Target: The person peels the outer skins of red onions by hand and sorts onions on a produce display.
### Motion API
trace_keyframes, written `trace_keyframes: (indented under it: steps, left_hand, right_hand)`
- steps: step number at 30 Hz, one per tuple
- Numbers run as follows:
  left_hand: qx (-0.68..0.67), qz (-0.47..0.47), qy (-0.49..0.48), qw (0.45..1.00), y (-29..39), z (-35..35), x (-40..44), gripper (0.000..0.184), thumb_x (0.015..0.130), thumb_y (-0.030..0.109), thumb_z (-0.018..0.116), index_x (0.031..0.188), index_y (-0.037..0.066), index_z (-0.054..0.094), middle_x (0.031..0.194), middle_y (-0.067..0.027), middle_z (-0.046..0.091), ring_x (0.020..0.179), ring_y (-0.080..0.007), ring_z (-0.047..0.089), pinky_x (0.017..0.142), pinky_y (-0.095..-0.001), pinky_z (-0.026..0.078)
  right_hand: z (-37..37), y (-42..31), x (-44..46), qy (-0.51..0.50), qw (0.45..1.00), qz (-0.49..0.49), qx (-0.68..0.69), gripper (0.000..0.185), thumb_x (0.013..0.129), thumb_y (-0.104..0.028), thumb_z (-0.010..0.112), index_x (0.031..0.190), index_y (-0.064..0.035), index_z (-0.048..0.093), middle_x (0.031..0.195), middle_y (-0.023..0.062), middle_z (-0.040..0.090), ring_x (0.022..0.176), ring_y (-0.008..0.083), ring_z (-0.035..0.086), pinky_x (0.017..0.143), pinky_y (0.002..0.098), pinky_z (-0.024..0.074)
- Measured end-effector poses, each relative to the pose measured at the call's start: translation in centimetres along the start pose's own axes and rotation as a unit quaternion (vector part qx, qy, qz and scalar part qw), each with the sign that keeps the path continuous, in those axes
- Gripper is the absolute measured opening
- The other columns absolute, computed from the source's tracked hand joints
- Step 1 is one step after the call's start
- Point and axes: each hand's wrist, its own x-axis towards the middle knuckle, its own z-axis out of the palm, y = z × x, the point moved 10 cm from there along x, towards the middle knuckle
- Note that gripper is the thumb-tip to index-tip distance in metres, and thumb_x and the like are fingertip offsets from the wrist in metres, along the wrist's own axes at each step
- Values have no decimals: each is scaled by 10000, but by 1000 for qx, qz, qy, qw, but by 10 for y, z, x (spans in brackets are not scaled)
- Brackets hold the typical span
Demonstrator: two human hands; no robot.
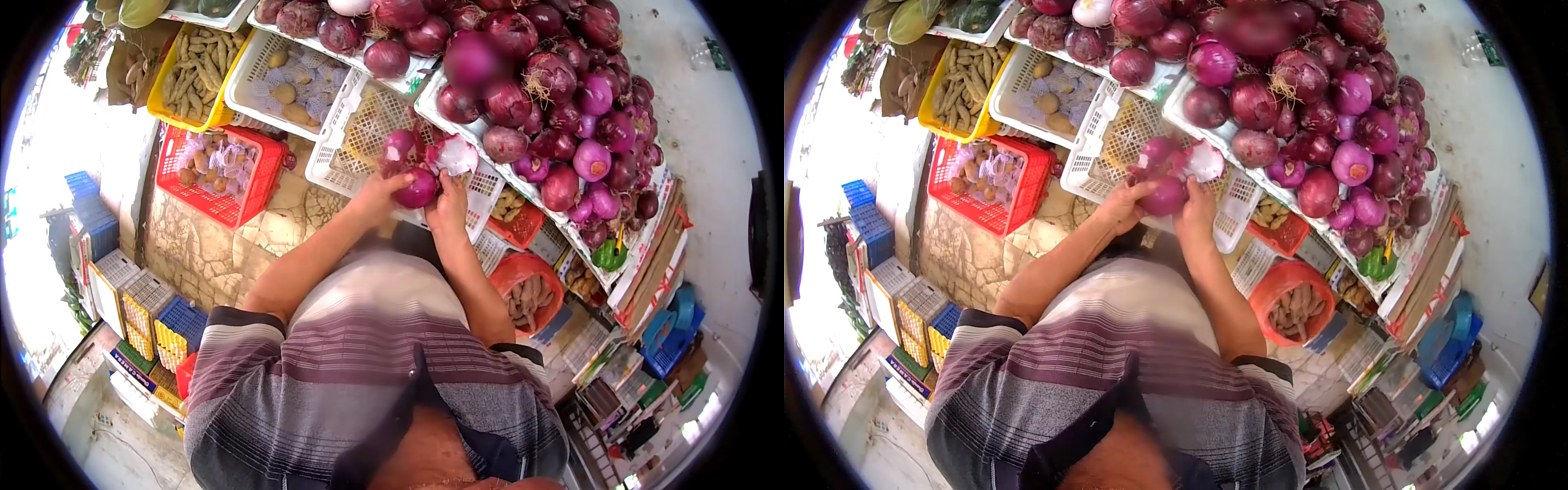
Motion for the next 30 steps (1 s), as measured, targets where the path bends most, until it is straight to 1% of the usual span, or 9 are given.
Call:
trace_keyframes:
  steps: [2, 4, 6, 9, 12, 19, 22, 26, 30]
  left_hand:
    - [-2, -1, -1, 1000, -1, -4, -1, 450, 948, 107, 677, 1367, 27, 536, 1309, -111, 633, 1162, -239, 635, 1009, -416, 535]
    - [16, -1, 21, 1000, -1, -8, 0, 434, 955, 117, 673, 1359, 25, 546, 1294, -108, 643, 1151, -236, 641, 996, -408, 540]
    - [53, 2, 65, 996, 2, -9, -1, 413, 963, 134, 670, 1346, 23, 561, 1266, -111, 656, 1129, -238, 652, 980, -400, 547]
    - [191, 22, 84, 978, 3, -32, 8, 376, 988, 164, 646, 1327, 18, 570, 1193, -107, 676, 1058, -228, 670, 927, -370, 565]
    - [139, 12, 178, 974, 1, -60, 9, 389, 1003, 249, 635, 1287, -12, 583, 1021, -134, 694, 851, -231, 664, 789, -367, 573]
    - [289, -137, 132, 938, 1, -35, 8, 731, 878, 525, 747, 1360, 28, 512, 1228, -184, 625, 904, -271, 681, 726, -405, 605]
    - [270, -216, 19, 938, -49, -12, 2, 663, 947, 407, 698, 1485, 117, 440, 1297, -126, 612, 1066, -248, 663, 706, -400, 615]
    - [215, -79, -6, 973, -43, -14, 15, 582, 904, 253, 745, 1412, 55, 539, 1257, -117, 644, 1099, -212, 648, 895, -353, 561]
    - [353, 10, -22, 935, -21, 4, 6, 616, 849, 220, 784, 1382, 14, 554, 1227, -111, 667, 1100, -195, 646, 956, -338, 518]
  right_hand:
    - [-4, 3, -2, -6, 969, -93, -229, 149, 1012, -125, 587, 1123, -28, 562, 1083, 129, 651, 973, 253, 671, 878, 424, 571]
    - [-8, -2, -3, 39, 985, -40, -164, 153, 1013, -131, 586, 1131, -37, 560, 1084, 126, 651, 976, 256, 672, 869, 441, 575]
    - [12, -11, -18, 133, 946, 169, 243, 162, 1015, -138, 583, 1144, -43, 561, 1089, 127, 653, 985, 260, 675, 864, 455, 580]
    - [15, -13, -21, 139, 940, 175, 257, 218, 1001, -137, 582, 1157, 15, 577, 1024, 162, 664, 925, 278, 686, 784, 422, 600]
    - [31, -26, -27, 55, 932, 225, 279, 159, 1011, -134, 581, 1151, -59, 568, 1094, 110, 653, 982, 272, 684, 872, 444, 587]
    - [0, 9, -21, 91, 928, 211, 294, 234, 1030, -140, 540, 1233, -23, 526, 1125, 161, 670, 1026, 288, 683, 924, 444, 572]
    - [7, 6, -24, 65, 934, 184, 298, 251, 1041, -143, 516, 1242, 7, 522, 1104, 190, 679, 1014, 310, 682, 920, 456, 568]
    - [14, 4, -22, 49, 922, 189, 334, 255, 1046, -145, 509, 1239, 23, 508, 1061, 210, 687, 1010, 345, 678, 937, 484, 559]
    - [18, -3, -24, 63, 917, 216, 329, 260, 1055, -171, 495, 1172, 44, 579, 1070, 205, 694, 977, 312, 684, 879, 442, 576]
